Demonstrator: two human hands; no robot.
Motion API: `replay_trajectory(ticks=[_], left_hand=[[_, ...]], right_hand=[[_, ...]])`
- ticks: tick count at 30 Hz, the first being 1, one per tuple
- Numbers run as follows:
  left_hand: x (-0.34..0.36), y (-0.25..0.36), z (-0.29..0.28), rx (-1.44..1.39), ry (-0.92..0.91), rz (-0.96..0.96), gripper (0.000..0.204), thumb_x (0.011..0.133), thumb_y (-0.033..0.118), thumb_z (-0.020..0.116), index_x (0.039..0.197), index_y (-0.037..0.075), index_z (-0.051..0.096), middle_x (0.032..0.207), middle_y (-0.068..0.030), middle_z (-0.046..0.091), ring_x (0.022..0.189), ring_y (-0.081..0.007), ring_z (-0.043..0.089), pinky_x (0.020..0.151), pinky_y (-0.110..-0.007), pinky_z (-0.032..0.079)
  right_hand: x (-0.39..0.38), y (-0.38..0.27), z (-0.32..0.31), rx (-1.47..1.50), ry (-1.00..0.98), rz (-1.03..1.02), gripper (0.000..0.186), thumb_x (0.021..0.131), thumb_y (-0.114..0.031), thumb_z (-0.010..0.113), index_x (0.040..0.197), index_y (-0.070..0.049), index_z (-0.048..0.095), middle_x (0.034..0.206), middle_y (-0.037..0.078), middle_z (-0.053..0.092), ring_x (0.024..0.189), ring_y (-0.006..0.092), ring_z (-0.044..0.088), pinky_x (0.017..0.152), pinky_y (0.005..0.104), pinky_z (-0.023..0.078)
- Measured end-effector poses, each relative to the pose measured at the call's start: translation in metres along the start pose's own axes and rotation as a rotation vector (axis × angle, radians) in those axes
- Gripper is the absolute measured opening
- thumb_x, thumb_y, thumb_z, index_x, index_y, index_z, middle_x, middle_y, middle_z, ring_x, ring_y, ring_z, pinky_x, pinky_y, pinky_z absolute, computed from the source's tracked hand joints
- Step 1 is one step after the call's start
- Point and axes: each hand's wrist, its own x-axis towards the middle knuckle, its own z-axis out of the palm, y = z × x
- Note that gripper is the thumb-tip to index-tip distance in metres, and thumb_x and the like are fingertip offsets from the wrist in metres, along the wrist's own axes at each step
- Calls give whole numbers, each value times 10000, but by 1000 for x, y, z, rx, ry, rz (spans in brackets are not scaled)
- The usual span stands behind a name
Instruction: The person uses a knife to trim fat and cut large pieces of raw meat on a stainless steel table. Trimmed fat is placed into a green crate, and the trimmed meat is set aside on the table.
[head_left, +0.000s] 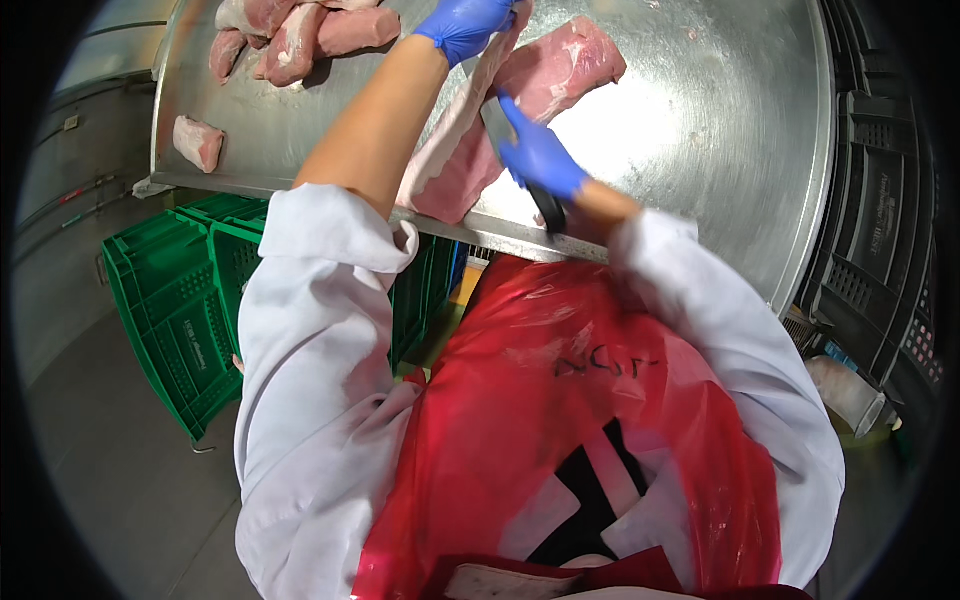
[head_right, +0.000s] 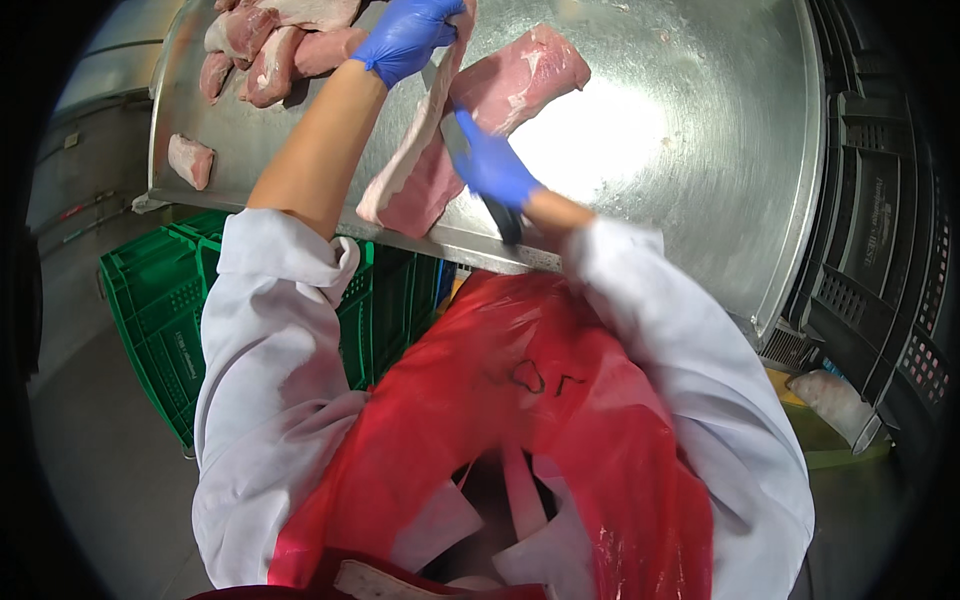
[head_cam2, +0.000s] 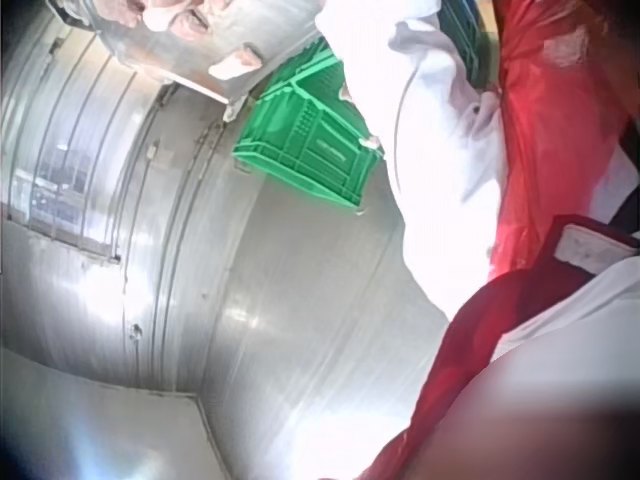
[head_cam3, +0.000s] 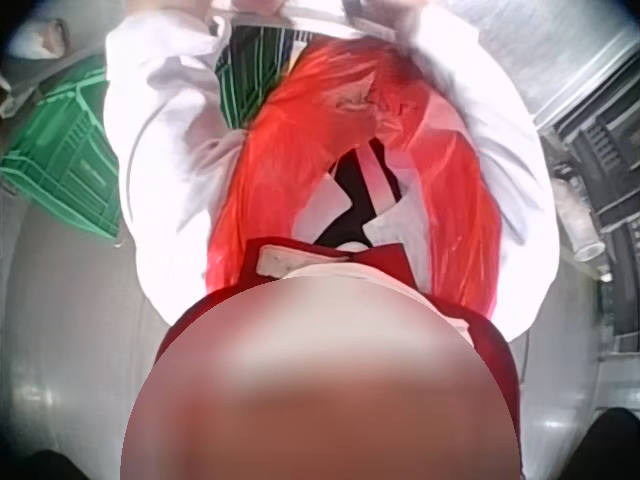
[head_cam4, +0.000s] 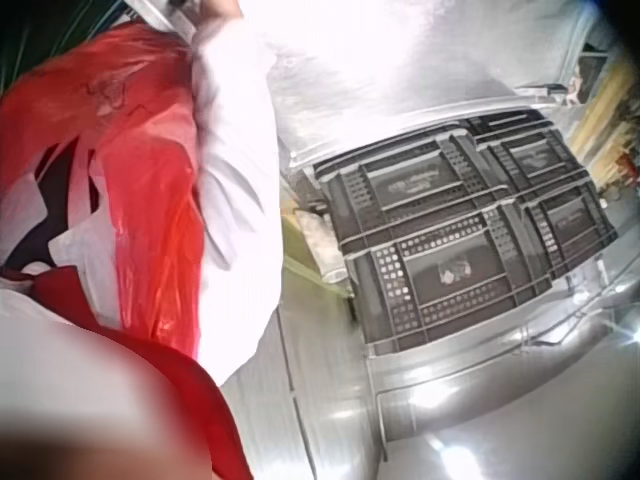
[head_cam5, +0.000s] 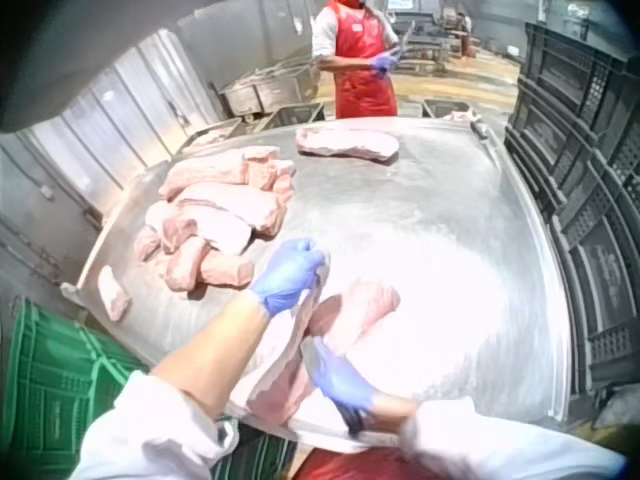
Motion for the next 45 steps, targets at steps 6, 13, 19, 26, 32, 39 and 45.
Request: replay_trajectory(ticks=[6, 13, 19, 26, 32, 39, 45], left_hand=[[-21, -2, -39, -137, -42, 256, 104, 876, 94, 572, 778, 90, 537, 676, -29, 518, 539, -136, 515, 485, -276, 415], [-75, 40, -23, -174, 129, 203, 120, 893, 86, 552, 775, 99, 533, 672, -6, 499, 545, -114, 483, 492, -260, 399], [-121, 66, -24, -295, 137, 305, 170, 932, 100, 516, 764, 105, 542, 673, 3, 485, 569, -94, 463, 488, -234, 358], [-175, 97, -55, -516, 244, 397, 221, 939, 93, 490, 721, 117, 510, 660, 5, 484, 526, -79, 414, 470, -222, 296], [-202, 125, -59, -485, 57, 517, 260, 961, 150, 468, 706, 105, 492, 634, 12, 435, 505, -85, 381, 463, -228, 293], [-283, 172, -73, -594, 320, 682, 162, 950, 113, 511, 801, 57, 538, 645, 4, 491, 493, -67, 403, 433, -221, 310], [-415, 192, -172, 563, 981, 733, 182, 965, 145, 527, 954, -24, 596, 851, -66, 603, 703, -140, 528, 616, -274, 421]], right_hand=[[-61, -11, 28, -55, -88, 36, 756, 937, -203, 521, 1590, -101, 154, 713, 187, 645, 578, 308, 650, 604, 402, 553], [0, -26, 44, -54, -124, 140, 702, 975, -264, 477, 1586, -92, 178, 816, 235, 675, 638, 346, 679, 646, 439, 567], [-7, -9, 60, -84, -126, 14, 771, 884, -98, 458, 1604, -157, 187, 687, 141, 655, 517, 217, 617, 524, 368, 536], [-74, 10, 105, -157, -158, -244, 865, 899, -192, 514, 1615, -179, 29, 762, 186, 687, 588, 285, 669, 598, 431, 560], [-10, -15, 138, -155, -83, 9, 854, 897, -101, 462, 1617, -202, 15, 734, 201, 667, 614, 290, 669, 625, 420, 564], [33, -44, 167, -41, -27, -216, 777, 902, -55, 487, 1569, -121, 96, 779, 269, 638, 703, 390, 660, 615, 453, 516], [-60, -53, 173, -42, -285, 11, 847, 893, -30, 504, 1611, -149, 71, 669, 179, 605, 537, 277, 614, 520, 391, 515]])
